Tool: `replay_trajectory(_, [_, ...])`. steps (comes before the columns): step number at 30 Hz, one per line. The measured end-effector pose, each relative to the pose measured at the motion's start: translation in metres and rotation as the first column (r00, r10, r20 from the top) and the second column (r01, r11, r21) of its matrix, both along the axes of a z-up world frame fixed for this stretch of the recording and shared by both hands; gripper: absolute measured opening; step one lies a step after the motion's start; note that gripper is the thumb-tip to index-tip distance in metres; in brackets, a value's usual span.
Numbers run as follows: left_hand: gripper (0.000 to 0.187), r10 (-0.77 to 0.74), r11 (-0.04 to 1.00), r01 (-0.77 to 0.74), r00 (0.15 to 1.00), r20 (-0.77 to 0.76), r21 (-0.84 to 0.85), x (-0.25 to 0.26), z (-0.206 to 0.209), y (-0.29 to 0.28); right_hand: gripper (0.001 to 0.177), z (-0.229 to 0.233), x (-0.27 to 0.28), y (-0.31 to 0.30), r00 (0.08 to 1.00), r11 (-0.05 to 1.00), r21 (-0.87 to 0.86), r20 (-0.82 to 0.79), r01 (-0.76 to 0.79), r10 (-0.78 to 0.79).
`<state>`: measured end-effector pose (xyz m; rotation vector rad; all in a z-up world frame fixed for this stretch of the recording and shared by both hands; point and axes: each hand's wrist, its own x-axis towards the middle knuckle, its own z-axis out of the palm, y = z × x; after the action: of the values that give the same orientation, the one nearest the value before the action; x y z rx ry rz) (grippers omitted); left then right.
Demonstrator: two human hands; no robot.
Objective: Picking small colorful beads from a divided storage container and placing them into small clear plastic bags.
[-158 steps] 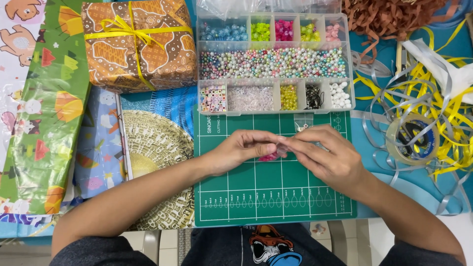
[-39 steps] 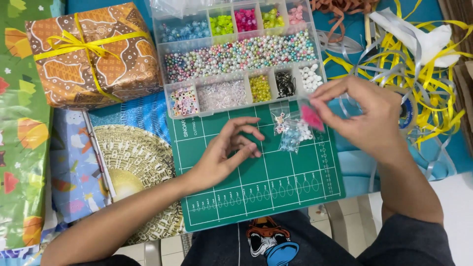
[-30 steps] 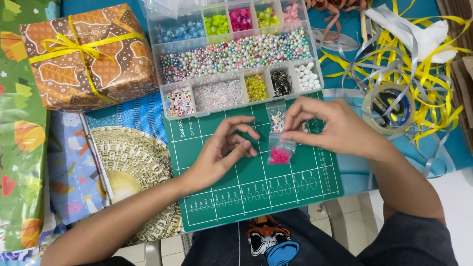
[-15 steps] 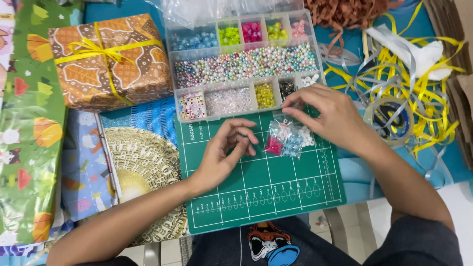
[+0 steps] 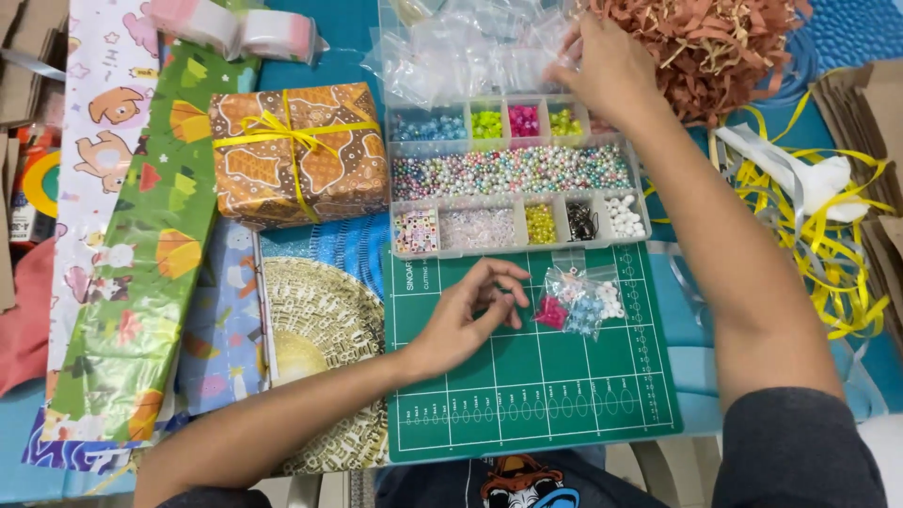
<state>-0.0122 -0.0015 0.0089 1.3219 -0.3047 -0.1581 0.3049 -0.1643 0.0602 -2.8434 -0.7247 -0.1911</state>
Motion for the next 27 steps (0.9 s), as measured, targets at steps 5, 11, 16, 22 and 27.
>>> replay_trajectory(5, [0.027,-0.01,1.0,0.01,1.0,0.016,-0.007,0.001,-0.005,0.001,0.039,-0.008,0.015,0.011,0.993,0.994,0.064,-0.085,0.085,-0.08])
replay_trajectory(11, [0.022,-0.035,0.987,0.025,0.998,-0.057,-0.161,0.005,-0.011,0.002,0.023,0.053,-0.067,0.01,0.973,0.923,0.384,-0.204,-0.022,0.109])
replay_trajectory(16, [0.051,-0.04,0.891,-0.073,0.971,-0.237,-0.449,0.016,-0.016,-0.002,0.05,0.054,-0.19,-0.017,0.825,0.808,0.545,-0.337,-0.222,0.454])
replay_trajectory(22, [0.051,-0.324,0.834,0.157,0.916,-0.238,-0.529,0.004,0.007,-0.003,0.043,-0.03,-0.239,-0.049,0.844,0.742,0.578,-0.161,-0.34,0.511])
replay_trajectory(27, [0.042,-0.313,0.898,0.196,0.914,-0.259,-0.394,0.005,0.001,-0.005,0.033,-0.029,-0.25,-0.05,0.838,0.721,0.618,-0.177,-0.313,0.516])
